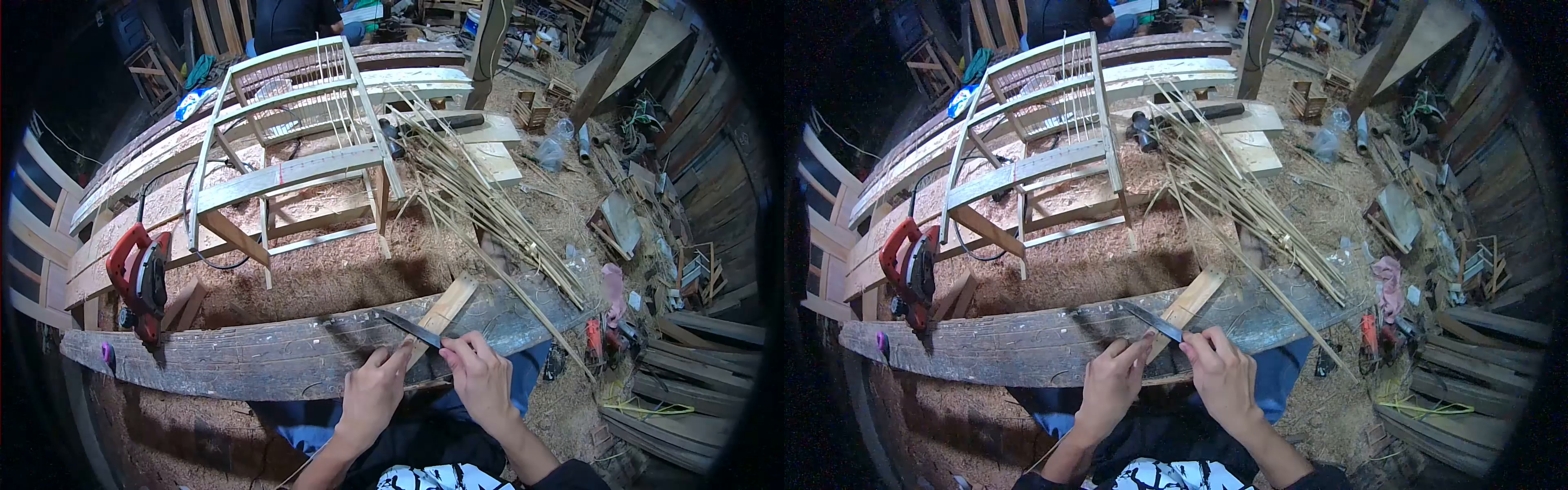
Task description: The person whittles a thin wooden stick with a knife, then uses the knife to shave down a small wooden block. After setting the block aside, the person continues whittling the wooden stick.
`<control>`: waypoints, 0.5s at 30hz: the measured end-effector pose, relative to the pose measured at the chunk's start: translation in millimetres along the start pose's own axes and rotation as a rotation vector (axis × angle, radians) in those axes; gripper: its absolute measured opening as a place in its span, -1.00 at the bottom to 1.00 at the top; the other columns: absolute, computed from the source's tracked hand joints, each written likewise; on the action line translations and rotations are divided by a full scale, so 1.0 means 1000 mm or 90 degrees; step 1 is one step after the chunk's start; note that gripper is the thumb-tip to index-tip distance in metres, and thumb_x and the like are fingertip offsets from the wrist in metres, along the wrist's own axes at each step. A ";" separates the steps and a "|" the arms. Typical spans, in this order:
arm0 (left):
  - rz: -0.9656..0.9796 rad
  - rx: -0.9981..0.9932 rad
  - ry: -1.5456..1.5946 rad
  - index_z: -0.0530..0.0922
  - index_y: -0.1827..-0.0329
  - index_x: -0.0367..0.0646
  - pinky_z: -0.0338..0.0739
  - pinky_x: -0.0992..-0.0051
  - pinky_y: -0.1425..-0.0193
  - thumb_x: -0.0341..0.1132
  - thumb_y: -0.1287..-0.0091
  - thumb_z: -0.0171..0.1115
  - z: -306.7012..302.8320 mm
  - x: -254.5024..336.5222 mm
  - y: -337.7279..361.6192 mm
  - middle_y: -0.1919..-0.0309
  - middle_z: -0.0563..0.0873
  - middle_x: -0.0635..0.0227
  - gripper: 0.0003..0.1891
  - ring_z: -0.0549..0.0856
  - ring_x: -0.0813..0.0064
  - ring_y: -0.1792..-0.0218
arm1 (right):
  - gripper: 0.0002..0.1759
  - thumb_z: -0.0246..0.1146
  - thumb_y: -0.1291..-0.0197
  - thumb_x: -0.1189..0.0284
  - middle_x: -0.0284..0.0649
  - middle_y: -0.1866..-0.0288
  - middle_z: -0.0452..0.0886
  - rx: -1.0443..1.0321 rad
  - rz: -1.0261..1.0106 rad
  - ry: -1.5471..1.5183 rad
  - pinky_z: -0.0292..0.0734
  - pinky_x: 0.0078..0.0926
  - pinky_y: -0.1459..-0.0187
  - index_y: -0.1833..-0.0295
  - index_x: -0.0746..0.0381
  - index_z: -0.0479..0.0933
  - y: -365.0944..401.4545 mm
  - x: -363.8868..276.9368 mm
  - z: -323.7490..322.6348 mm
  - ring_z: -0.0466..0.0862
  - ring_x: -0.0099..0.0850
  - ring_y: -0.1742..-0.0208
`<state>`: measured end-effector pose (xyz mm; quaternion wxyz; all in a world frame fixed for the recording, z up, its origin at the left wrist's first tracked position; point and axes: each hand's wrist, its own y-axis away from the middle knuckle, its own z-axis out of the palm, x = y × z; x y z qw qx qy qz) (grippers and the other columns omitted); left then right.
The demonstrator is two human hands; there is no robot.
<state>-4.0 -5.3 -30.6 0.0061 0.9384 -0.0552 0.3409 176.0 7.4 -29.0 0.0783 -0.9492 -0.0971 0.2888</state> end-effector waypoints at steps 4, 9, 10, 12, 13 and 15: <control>0.023 -0.001 -0.008 0.63 -0.14 -0.01 0.66 0.13 0.35 -0.39 -0.37 0.22 0.002 -0.003 0.002 0.29 0.67 0.20 -0.71 0.73 0.06 0.42 | -0.89 0.32 -0.28 0.38 -0.27 0.28 0.58 0.014 -0.017 0.002 0.58 -0.24 0.35 0.14 0.15 0.63 -0.004 0.001 0.001 0.71 -0.20 0.30; 0.008 0.005 0.022 0.65 -0.08 -0.03 0.65 0.14 0.36 -0.37 -0.37 0.23 0.002 -0.003 0.011 0.29 0.67 0.19 -0.76 0.72 0.04 0.42 | -0.95 0.27 -0.28 0.44 -0.23 0.26 0.55 0.084 0.054 0.130 0.57 -0.15 0.29 0.21 0.17 0.56 -0.026 0.025 -0.002 0.68 -0.13 0.27; 0.006 0.007 0.020 0.65 -0.08 -0.03 0.65 0.14 0.36 -0.37 -0.37 0.23 0.002 -0.001 0.012 0.29 0.67 0.19 -0.76 0.72 0.04 0.42 | -0.95 0.27 -0.28 0.44 -0.23 0.26 0.55 0.083 0.052 0.127 0.57 -0.15 0.29 0.21 0.17 0.56 -0.026 0.024 -0.004 0.68 -0.13 0.27; -0.031 0.035 0.041 0.69 -0.03 -0.08 0.58 0.17 0.35 -0.45 -0.32 0.29 0.004 0.003 0.013 0.42 0.60 0.17 -0.76 0.68 0.07 0.43 | -0.95 0.27 -0.28 0.43 -0.21 0.24 0.55 0.054 0.035 0.062 0.56 -0.12 0.28 0.20 0.15 0.58 -0.026 0.017 -0.007 0.67 -0.11 0.26; -0.033 0.034 0.040 0.69 -0.03 -0.08 0.58 0.17 0.35 -0.45 -0.32 0.29 0.004 0.004 0.013 0.42 0.60 0.17 -0.76 0.68 0.07 0.43 | -0.93 0.28 -0.29 0.41 -0.24 0.25 0.54 0.066 -0.003 0.044 0.55 -0.17 0.31 0.17 0.14 0.59 -0.020 0.016 0.000 0.67 -0.15 0.27; -0.048 0.031 0.041 0.69 0.00 -0.09 0.57 0.17 0.35 -0.44 -0.32 0.30 0.004 0.006 0.011 0.43 0.59 0.17 -0.79 0.68 0.07 0.43 | -0.92 0.30 -0.28 0.39 -0.26 0.26 0.54 0.035 -0.013 0.028 0.55 -0.20 0.32 0.17 0.14 0.60 -0.006 -0.001 0.000 0.66 -0.19 0.28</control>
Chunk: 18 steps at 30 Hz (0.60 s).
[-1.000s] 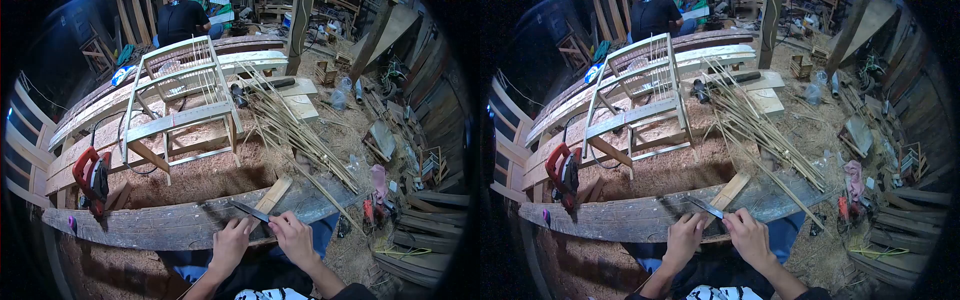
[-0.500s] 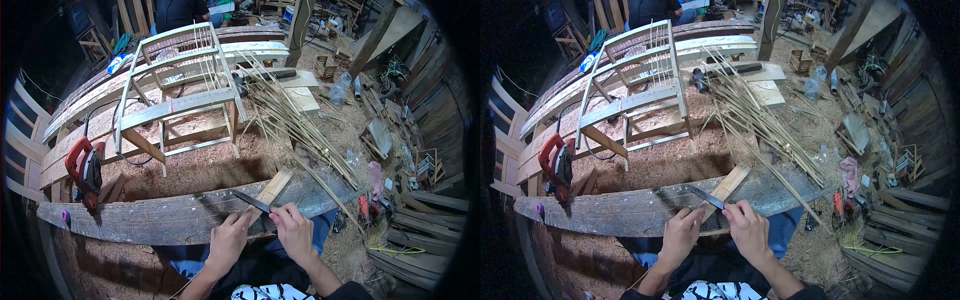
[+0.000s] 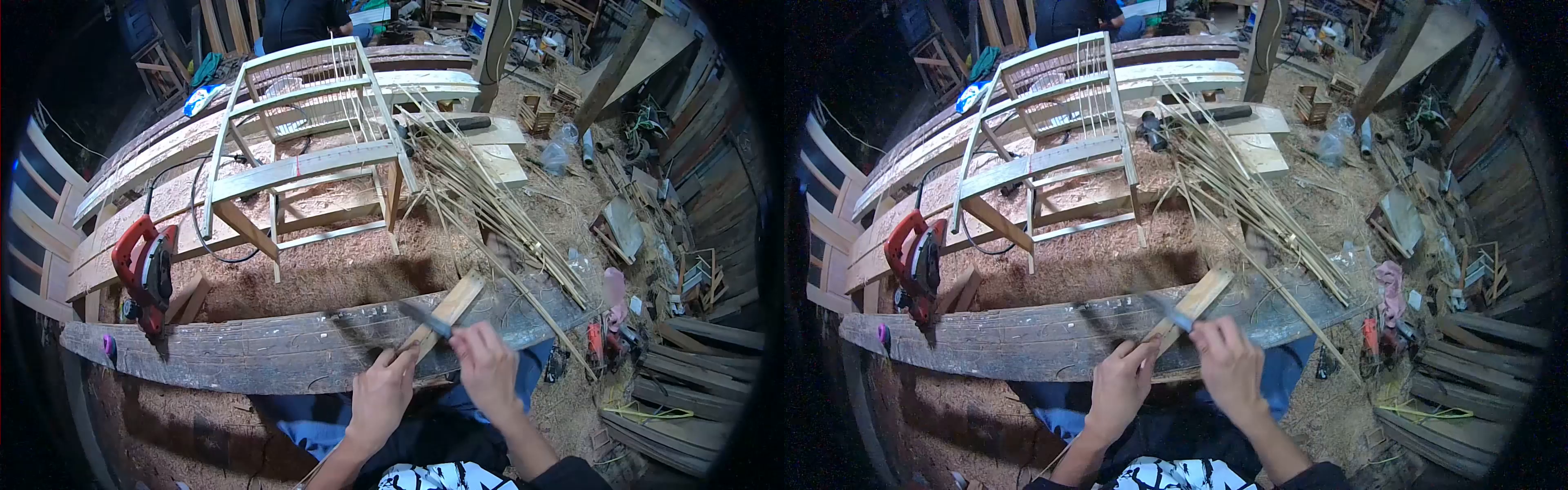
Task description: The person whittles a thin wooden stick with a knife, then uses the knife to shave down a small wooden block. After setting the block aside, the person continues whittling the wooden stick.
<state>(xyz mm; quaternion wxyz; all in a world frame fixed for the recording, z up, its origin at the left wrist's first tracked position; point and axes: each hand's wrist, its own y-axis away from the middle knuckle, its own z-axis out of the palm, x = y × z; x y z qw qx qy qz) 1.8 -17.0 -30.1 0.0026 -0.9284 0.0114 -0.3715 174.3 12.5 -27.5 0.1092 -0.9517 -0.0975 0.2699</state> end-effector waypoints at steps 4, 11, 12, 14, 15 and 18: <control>0.012 0.004 0.025 0.69 0.02 -0.10 0.56 0.17 0.37 -0.44 -0.32 0.30 -0.002 -0.001 0.000 0.42 0.60 0.17 -0.81 0.67 0.05 0.43 | -0.88 0.34 -0.24 0.33 -0.35 0.29 0.53 -0.028 -0.061 -0.002 0.53 -0.32 0.37 0.17 0.12 0.64 0.016 -0.006 0.008 0.60 -0.33 0.28; 0.013 -0.005 -0.012 0.67 0.01 -0.09 0.56 0.13 0.38 -0.42 -0.34 0.26 -0.001 0.000 -0.001 0.38 0.62 0.17 -0.81 0.69 0.03 0.43 | -0.86 0.35 -0.22 0.33 -0.38 0.30 0.55 0.008 -0.060 0.040 0.50 -0.33 0.37 0.15 0.10 0.66 0.010 0.005 0.007 0.58 -0.35 0.26; 0.028 -0.004 -0.020 0.65 -0.02 -0.06 0.58 0.10 0.41 -0.39 -0.37 0.24 0.000 -0.001 -0.001 0.36 0.62 0.20 -0.80 0.69 0.04 0.45 | -0.86 0.35 -0.21 0.33 -0.37 0.30 0.55 0.020 -0.067 0.040 0.50 -0.33 0.36 0.15 0.10 0.66 0.011 0.006 0.009 0.58 -0.34 0.26; 0.034 -0.004 -0.011 0.65 -0.03 -0.07 0.58 0.10 0.40 -0.39 -0.38 0.23 -0.001 -0.003 -0.001 0.35 0.63 0.20 -0.80 0.70 0.04 0.44 | -0.85 0.36 -0.20 0.33 -0.37 0.30 0.55 0.029 -0.080 0.040 0.50 -0.33 0.35 0.15 0.10 0.66 0.010 0.006 0.012 0.58 -0.34 0.25; 0.042 -0.005 -0.004 0.65 -0.04 -0.08 0.58 0.09 0.39 -0.39 -0.38 0.22 0.000 -0.004 -0.001 0.34 0.64 0.19 -0.80 0.70 0.04 0.43 | -0.85 0.36 -0.19 0.33 -0.37 0.29 0.55 0.028 -0.076 0.041 0.49 -0.33 0.34 0.15 0.10 0.66 0.009 0.006 0.012 0.58 -0.34 0.25; 0.037 -0.012 0.001 0.64 -0.05 -0.09 0.59 0.09 0.37 -0.40 -0.39 0.21 -0.001 -0.002 -0.002 0.32 0.65 0.18 -0.79 0.71 0.03 0.41 | -0.85 0.36 -0.19 0.34 -0.37 0.29 0.55 0.030 -0.073 0.043 0.49 -0.32 0.33 0.15 0.10 0.66 0.008 0.005 0.015 0.58 -0.34 0.24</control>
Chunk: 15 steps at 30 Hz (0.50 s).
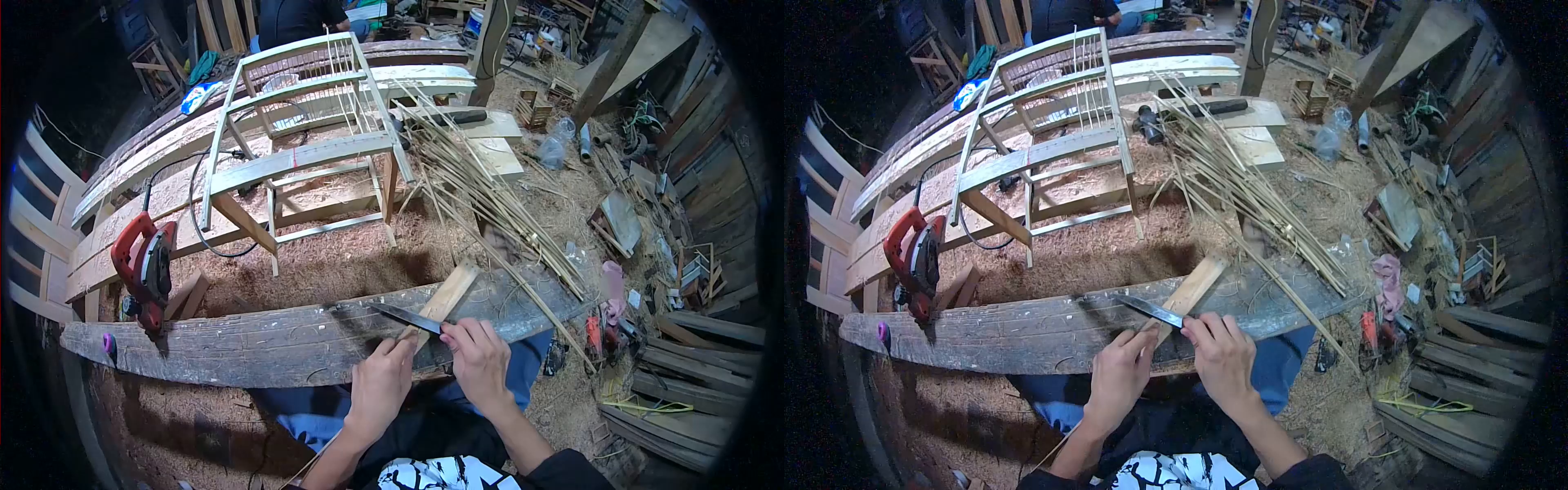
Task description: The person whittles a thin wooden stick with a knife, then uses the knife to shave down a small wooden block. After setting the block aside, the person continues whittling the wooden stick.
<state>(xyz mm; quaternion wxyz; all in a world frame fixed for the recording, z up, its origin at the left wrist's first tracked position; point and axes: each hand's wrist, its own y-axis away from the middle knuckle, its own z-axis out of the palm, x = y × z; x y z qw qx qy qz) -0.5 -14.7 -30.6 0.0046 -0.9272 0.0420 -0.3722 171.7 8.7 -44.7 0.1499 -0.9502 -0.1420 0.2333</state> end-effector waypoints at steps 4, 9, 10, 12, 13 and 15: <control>0.005 0.010 -0.018 0.64 -0.05 -0.10 0.59 0.09 0.36 -0.41 -0.40 0.20 0.002 0.005 0.002 0.31 0.65 0.16 -0.79 0.71 0.02 0.40 | -0.87 0.36 -0.18 0.36 -0.37 0.27 0.56 0.015 0.010 0.021 0.50 -0.31 0.32 0.17 0.11 0.65 -0.004 -0.003 0.008 0.58 -0.34 0.24; 0.003 0.039 0.018 0.68 0.02 -0.19 0.53 0.14 0.33 -0.45 -0.34 0.26 0.002 0.006 0.008 0.39 0.60 0.09 -0.82 0.66 -0.02 0.40 | -0.91 0.34 -0.19 0.39 -0.35 0.28 0.55 0.067 0.040 0.048 0.50 -0.29 0.31 0.19 0.12 0.63 -0.017 0.006 0.011 0.59 -0.30 0.23; 0.008 0.042 0.016 0.68 0.02 -0.19 0.53 0.14 0.33 -0.45 -0.34 0.26 0.002 0.006 0.010 0.39 0.60 0.09 -0.82 0.66 -0.02 0.40 | -0.91 0.33 -0.20 0.40 -0.34 0.28 0.55 0.087 0.073 0.070 0.51 -0.28 0.31 0.19 0.12 0.63 -0.022 0.012 0.011 0.59 -0.29 0.22; -0.016 0.045 0.041 0.68 0.05 -0.19 0.52 0.18 0.34 -0.46 -0.34 0.27 0.002 0.003 0.014 0.40 0.60 0.09 -0.84 0.65 0.02 0.41 | -0.92 0.33 -0.20 0.41 -0.34 0.28 0.55 0.081 0.059 0.047 0.51 -0.27 0.30 0.19 0.12 0.63 -0.022 0.014 0.009 0.59 -0.28 0.22; -0.018 0.047 0.038 0.68 0.05 -0.19 0.52 0.18 0.34 -0.46 -0.34 0.27 0.004 0.001 0.015 0.40 0.60 0.09 -0.84 0.65 0.02 0.41 | -0.92 0.32 -0.21 0.42 -0.33 0.27 0.55 0.064 0.044 0.029 0.51 -0.25 0.29 0.18 0.12 0.63 -0.019 0.012 0.008 0.59 -0.26 0.22; -0.006 0.073 0.033 0.67 0.01 -0.10 0.55 0.10 0.39 -0.37 -0.39 0.25 0.009 0.001 0.012 0.38 0.62 0.14 -0.84 0.68 -0.01 0.43 | -0.92 0.30 -0.26 0.40 -0.30 0.27 0.56 0.068 0.047 0.023 0.52 -0.23 0.27 0.16 0.14 0.63 -0.012 0.006 0.006 0.60 -0.23 0.22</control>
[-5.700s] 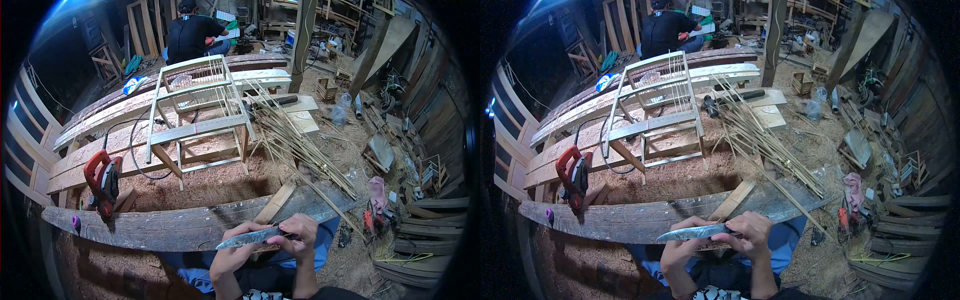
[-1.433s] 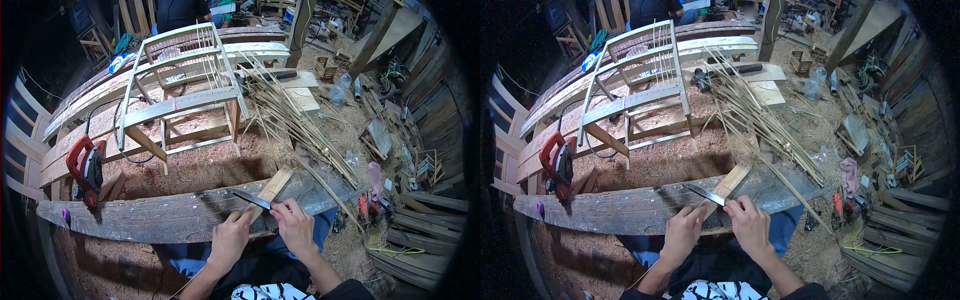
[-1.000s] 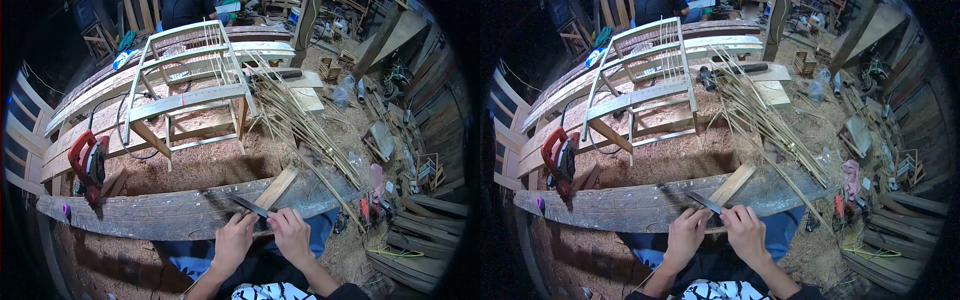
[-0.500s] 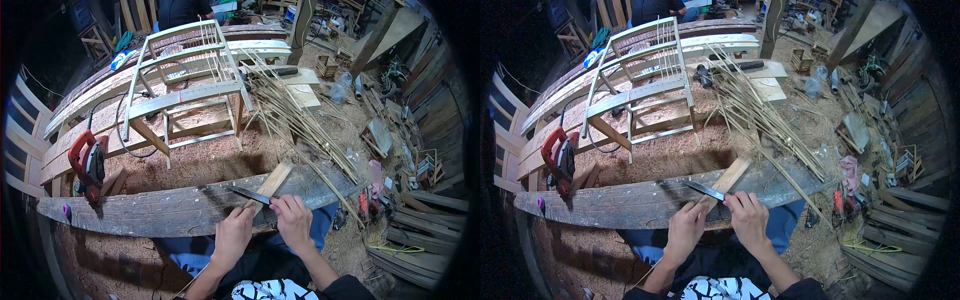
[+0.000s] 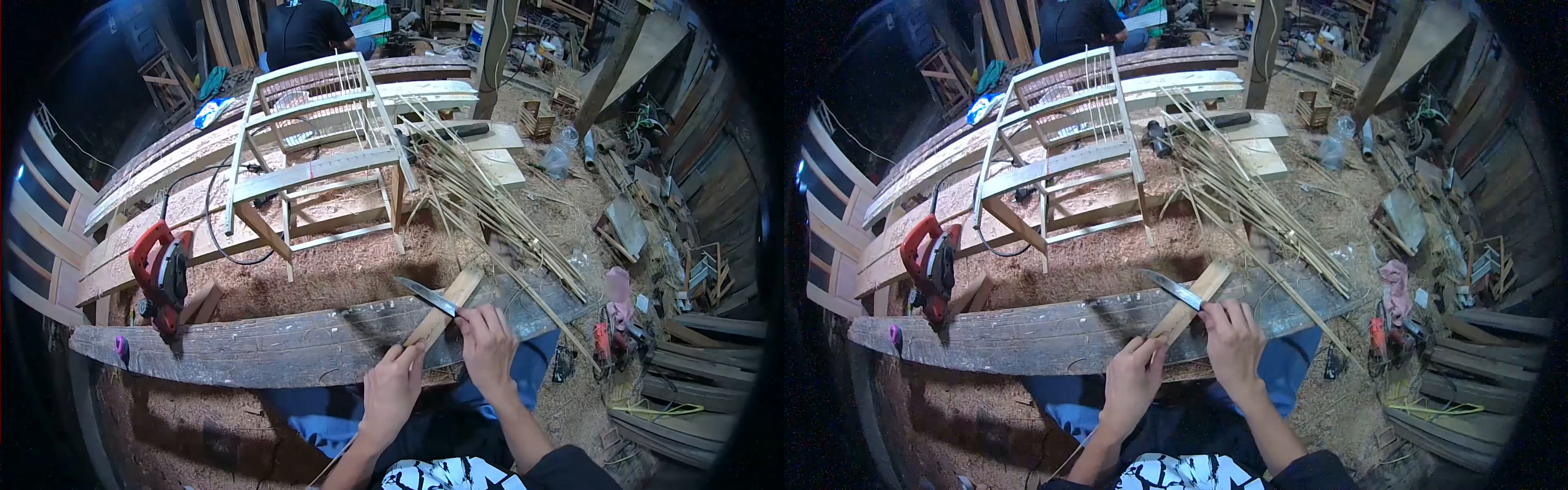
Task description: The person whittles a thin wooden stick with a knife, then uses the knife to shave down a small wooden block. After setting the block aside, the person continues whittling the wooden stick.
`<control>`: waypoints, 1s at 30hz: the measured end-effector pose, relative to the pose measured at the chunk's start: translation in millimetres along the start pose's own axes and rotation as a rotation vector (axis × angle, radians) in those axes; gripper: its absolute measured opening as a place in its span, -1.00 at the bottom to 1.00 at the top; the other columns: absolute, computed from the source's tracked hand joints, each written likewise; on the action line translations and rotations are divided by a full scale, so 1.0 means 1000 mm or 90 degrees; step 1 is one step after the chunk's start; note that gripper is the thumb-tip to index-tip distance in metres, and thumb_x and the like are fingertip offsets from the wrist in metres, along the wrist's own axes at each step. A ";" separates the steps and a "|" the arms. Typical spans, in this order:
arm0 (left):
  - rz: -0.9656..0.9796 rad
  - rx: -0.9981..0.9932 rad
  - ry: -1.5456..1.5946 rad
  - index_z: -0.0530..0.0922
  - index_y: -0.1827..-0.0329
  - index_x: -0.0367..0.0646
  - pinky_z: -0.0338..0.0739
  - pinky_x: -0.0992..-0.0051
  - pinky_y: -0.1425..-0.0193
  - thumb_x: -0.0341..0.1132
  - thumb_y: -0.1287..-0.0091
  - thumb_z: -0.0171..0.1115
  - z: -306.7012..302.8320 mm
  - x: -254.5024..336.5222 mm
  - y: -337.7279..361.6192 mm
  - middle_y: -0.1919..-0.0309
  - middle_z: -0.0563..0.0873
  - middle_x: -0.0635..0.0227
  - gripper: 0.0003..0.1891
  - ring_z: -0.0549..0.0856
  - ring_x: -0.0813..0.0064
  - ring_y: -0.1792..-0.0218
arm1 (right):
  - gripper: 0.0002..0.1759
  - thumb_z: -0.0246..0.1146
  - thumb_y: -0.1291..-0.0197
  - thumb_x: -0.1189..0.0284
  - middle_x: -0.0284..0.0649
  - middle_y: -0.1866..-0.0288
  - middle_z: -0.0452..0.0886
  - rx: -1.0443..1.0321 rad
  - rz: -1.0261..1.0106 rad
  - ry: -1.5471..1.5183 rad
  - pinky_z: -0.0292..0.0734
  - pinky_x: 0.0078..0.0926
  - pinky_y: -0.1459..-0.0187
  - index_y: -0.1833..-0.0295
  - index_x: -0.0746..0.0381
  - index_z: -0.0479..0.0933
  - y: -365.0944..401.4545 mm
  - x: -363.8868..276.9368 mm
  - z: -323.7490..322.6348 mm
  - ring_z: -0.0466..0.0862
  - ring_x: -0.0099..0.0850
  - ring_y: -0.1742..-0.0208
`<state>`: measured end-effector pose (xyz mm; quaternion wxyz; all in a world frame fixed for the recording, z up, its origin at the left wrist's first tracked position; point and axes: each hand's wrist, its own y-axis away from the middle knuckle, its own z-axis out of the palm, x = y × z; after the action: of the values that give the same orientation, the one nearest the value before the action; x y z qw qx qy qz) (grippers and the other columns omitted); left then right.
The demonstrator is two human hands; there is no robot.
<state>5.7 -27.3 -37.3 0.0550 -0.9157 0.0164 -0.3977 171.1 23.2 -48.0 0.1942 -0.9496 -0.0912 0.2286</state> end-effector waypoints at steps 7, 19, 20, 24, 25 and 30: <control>-0.054 0.002 0.170 0.69 0.02 -0.28 0.44 0.53 0.40 -0.51 -0.34 0.30 -0.028 0.024 -0.009 0.43 0.63 0.27 -0.81 0.54 0.57 0.51 | -0.71 0.33 -0.32 0.17 -0.22 0.27 0.61 0.010 0.139 -0.230 0.53 -0.31 0.22 0.09 0.18 0.62 0.005 -0.014 -0.025 0.66 -0.25 0.22; -0.112 0.026 0.481 0.59 -0.02 -0.36 0.46 0.67 0.33 -0.50 -0.50 0.12 -0.067 0.069 -0.030 0.38 0.70 0.41 -0.85 0.60 0.75 0.36 | -0.61 0.50 -0.11 0.20 -0.19 0.28 0.67 0.021 -0.040 -0.508 0.56 -0.46 0.24 0.11 0.29 0.69 -0.053 -0.053 -0.052 0.68 -0.35 0.29; -0.111 0.031 0.478 0.59 -0.02 -0.36 0.46 0.67 0.33 -0.50 -0.50 0.12 -0.066 0.065 -0.030 0.38 0.70 0.41 -0.85 0.60 0.75 0.36 | -0.61 0.50 -0.11 0.20 -0.19 0.28 0.67 0.022 -0.044 -0.513 0.56 -0.46 0.24 0.11 0.29 0.69 -0.053 -0.054 -0.052 0.68 -0.35 0.29; -0.128 0.017 0.514 0.58 0.00 -0.36 0.46 0.67 0.30 -0.50 -0.52 0.09 -0.049 0.048 -0.027 0.37 0.65 0.48 -0.86 0.54 0.75 0.37 | -0.59 0.55 -0.01 0.24 -0.21 0.30 0.66 0.034 -0.037 -0.468 0.57 -0.43 0.26 0.08 0.25 0.71 -0.041 -0.052 -0.048 0.68 -0.34 0.31; -0.131 0.015 0.558 0.58 0.02 -0.36 0.47 0.66 0.28 -0.49 -0.52 0.09 -0.043 0.048 -0.027 0.36 0.65 0.47 -0.86 0.54 0.74 0.36 | -0.58 0.55 0.02 0.23 -0.23 0.30 0.66 0.045 -0.036 -0.459 0.58 -0.42 0.29 0.08 0.23 0.71 -0.038 -0.049 -0.047 0.70 -0.34 0.32; -0.057 0.057 0.482 0.59 0.04 -0.36 0.49 0.62 0.23 -0.56 -0.44 0.14 -0.025 0.045 -0.029 0.36 0.65 0.42 -0.88 0.55 0.72 0.34 | -0.57 0.56 0.02 0.25 -0.24 0.32 0.65 0.074 -0.008 -0.464 0.57 -0.43 0.31 0.05 0.23 0.73 -0.029 -0.040 -0.043 0.70 -0.34 0.34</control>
<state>17.9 -3.9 15.6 0.0677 -0.7006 -0.0219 -0.7100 153.2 25.4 15.2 0.2039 -0.7928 -0.1467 0.5553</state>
